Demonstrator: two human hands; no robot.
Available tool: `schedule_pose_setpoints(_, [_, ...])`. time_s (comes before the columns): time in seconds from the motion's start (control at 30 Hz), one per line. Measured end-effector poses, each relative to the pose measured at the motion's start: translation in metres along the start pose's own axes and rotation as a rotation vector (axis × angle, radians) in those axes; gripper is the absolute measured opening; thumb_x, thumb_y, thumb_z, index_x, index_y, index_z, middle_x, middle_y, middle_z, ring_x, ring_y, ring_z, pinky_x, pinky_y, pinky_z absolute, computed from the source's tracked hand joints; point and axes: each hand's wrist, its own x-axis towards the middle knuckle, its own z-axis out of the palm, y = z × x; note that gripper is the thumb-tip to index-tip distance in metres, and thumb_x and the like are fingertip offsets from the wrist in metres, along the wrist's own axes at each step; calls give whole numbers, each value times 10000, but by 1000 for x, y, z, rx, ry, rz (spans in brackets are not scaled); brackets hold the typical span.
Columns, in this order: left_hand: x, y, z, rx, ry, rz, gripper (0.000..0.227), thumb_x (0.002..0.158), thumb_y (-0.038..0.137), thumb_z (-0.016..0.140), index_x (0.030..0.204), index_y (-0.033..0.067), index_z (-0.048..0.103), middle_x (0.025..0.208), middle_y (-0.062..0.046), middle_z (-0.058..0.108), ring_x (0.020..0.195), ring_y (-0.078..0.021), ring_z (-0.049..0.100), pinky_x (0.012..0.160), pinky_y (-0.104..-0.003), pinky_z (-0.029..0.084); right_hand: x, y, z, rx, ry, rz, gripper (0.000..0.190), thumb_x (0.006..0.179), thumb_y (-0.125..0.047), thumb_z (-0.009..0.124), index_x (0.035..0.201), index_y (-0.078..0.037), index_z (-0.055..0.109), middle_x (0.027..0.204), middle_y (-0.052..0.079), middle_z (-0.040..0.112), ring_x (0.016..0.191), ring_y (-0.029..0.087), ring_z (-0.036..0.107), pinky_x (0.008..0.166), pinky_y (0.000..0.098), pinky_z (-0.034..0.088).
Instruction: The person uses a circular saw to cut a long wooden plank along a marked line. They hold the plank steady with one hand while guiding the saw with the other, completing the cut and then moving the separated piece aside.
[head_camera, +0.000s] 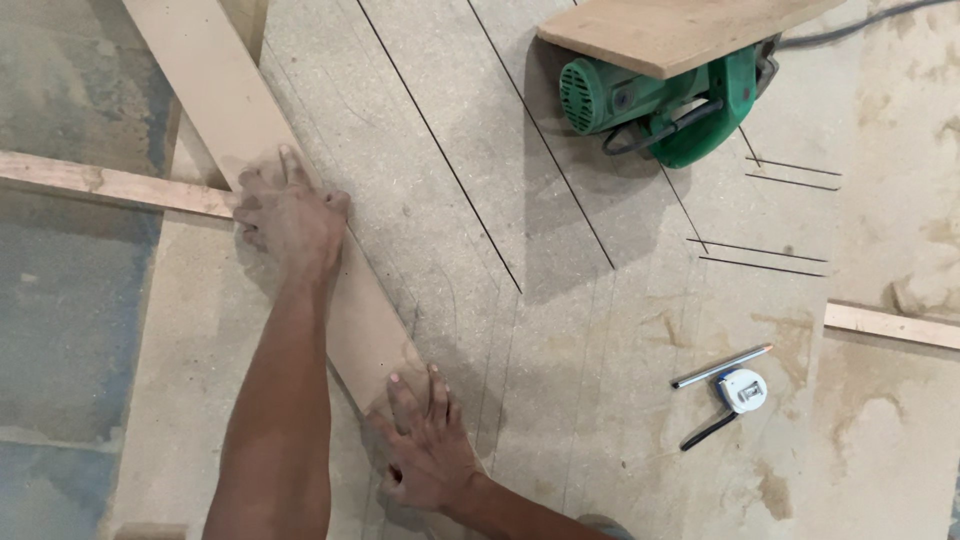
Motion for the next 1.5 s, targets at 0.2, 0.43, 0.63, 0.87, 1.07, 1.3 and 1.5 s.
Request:
schedule_pose_setpoints(0.2, [17,-12,2,298,89,294,886,904,460,649,1603,28,317,1553,-77,317,1353,-476,365,934,-713,442,-2,0,-12,44,75,-33,835,695,-335,752,1474,-167,501,1616,276,236,1419,654,141,1065,741,207])
schedule_pose_setpoints(0.43, [13,-20,-44,230,-243,131,1122,697,414,917,1615,218,303,1579,-187,293,1423,-463,321,1099,-567,417,-19,19,-12,-52,40,-161,770,831,-366,709,1488,-34,483,1644,266,192,1487,533,114,1144,693,71])
schedule_pose_setpoints(0.63, [2,-16,-58,243,-219,204,1128,738,486,889,1636,245,251,1629,-190,224,1497,-484,211,1103,-665,373,-61,69,-43,-300,-95,-324,524,1018,-330,670,1454,-101,490,1759,147,249,1592,365,248,1246,508,227])
schedule_pose_setpoints(0.87, [7,-16,-61,219,-372,149,1210,751,439,902,1654,269,114,1707,-115,-8,1525,-504,36,1082,-720,347,-53,57,-76,107,-321,262,871,868,-412,754,1595,-208,320,1695,176,143,1538,389,212,1185,527,309])
schedule_pose_setpoints(1.07, [13,-30,-51,197,-386,244,1201,762,492,860,1653,165,125,1714,-179,52,1564,-420,56,1141,-633,345,-25,-17,-20,91,-339,344,1107,803,-548,854,1653,-266,203,1677,264,-79,1529,532,-35,1159,682,185])
schedule_pose_setpoints(1.3, [21,-37,-27,131,-205,306,996,867,604,642,1617,92,234,1641,-309,118,1518,-435,138,1157,-621,265,-15,-19,-12,-8,-30,206,1129,756,-549,867,1646,-220,256,1680,299,9,1523,562,14,1154,714,128])
schedule_pose_setpoints(1.5, [17,-28,-27,155,-164,316,946,908,622,620,1589,19,360,1635,-205,270,1581,-401,178,1187,-634,255,-3,-14,5,99,46,169,1076,721,-471,871,1604,-173,333,1638,318,86,1431,603,103,1086,707,136])
